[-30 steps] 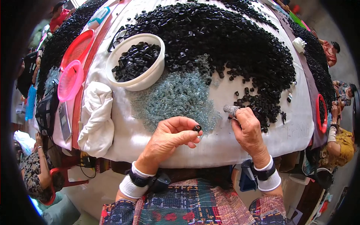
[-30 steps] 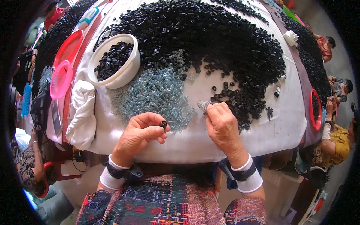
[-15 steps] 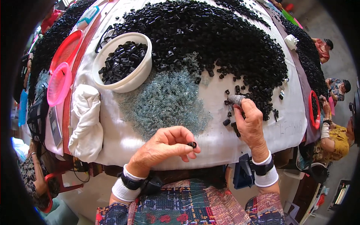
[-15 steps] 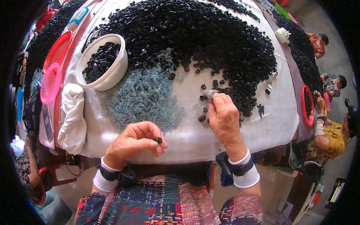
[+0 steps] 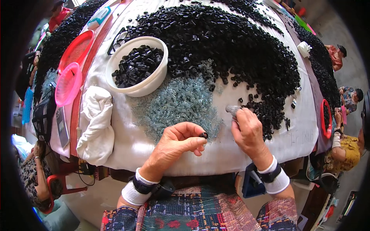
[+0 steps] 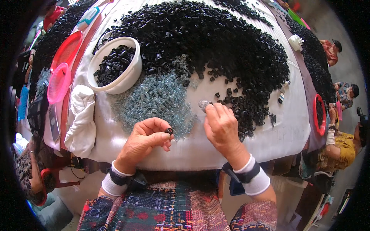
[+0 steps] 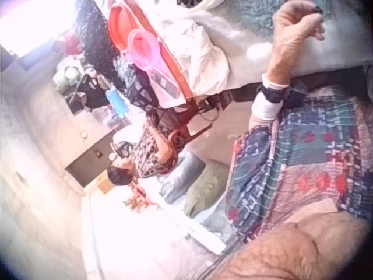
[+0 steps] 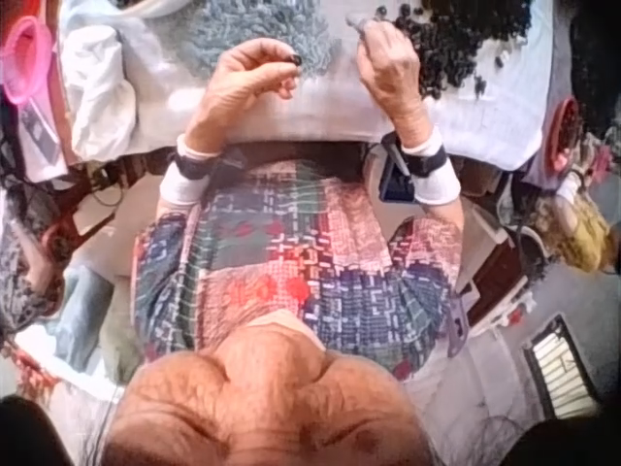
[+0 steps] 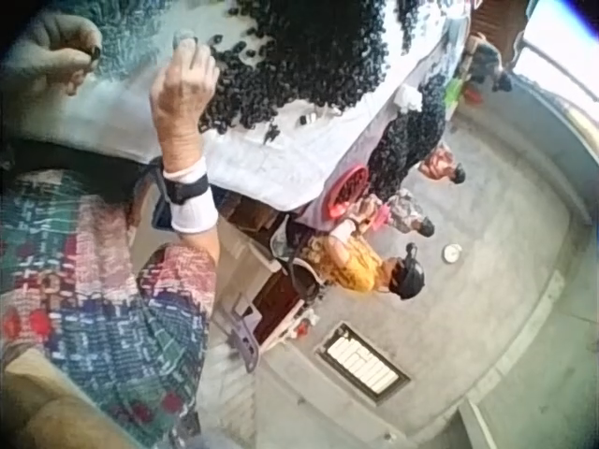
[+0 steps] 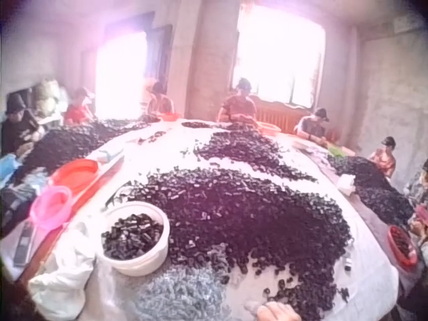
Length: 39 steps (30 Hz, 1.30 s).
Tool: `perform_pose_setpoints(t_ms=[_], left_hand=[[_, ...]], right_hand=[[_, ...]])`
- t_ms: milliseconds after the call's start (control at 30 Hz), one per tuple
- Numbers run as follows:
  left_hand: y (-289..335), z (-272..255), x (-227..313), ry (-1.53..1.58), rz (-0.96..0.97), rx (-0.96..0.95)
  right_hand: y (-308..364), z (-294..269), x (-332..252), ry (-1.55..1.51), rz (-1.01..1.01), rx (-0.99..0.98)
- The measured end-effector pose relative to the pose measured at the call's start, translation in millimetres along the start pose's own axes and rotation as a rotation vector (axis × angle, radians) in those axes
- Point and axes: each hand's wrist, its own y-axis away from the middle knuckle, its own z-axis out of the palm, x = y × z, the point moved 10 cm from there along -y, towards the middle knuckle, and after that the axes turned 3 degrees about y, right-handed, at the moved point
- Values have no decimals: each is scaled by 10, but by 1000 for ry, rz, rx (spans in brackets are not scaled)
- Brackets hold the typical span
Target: Sorting and inspecting small black shoe components from a central pile.
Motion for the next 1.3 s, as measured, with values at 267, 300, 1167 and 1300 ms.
perform_pose_setpoints(t_ms=[267, 300, 1167, 1300], left_hand=[[47, 102, 106, -88, 134, 41], [55, 121, 123, -102, 145, 43], [63, 182, 69, -74, 214, 65], [78, 170, 86, -110, 233, 85]], right_hand=[[-125, -348, -411, -743, 78, 40], [-127, -370, -472, -719, 35, 32], [117, -405, -507, -511, -5, 187], [137, -443, -466, -615, 37, 261]])
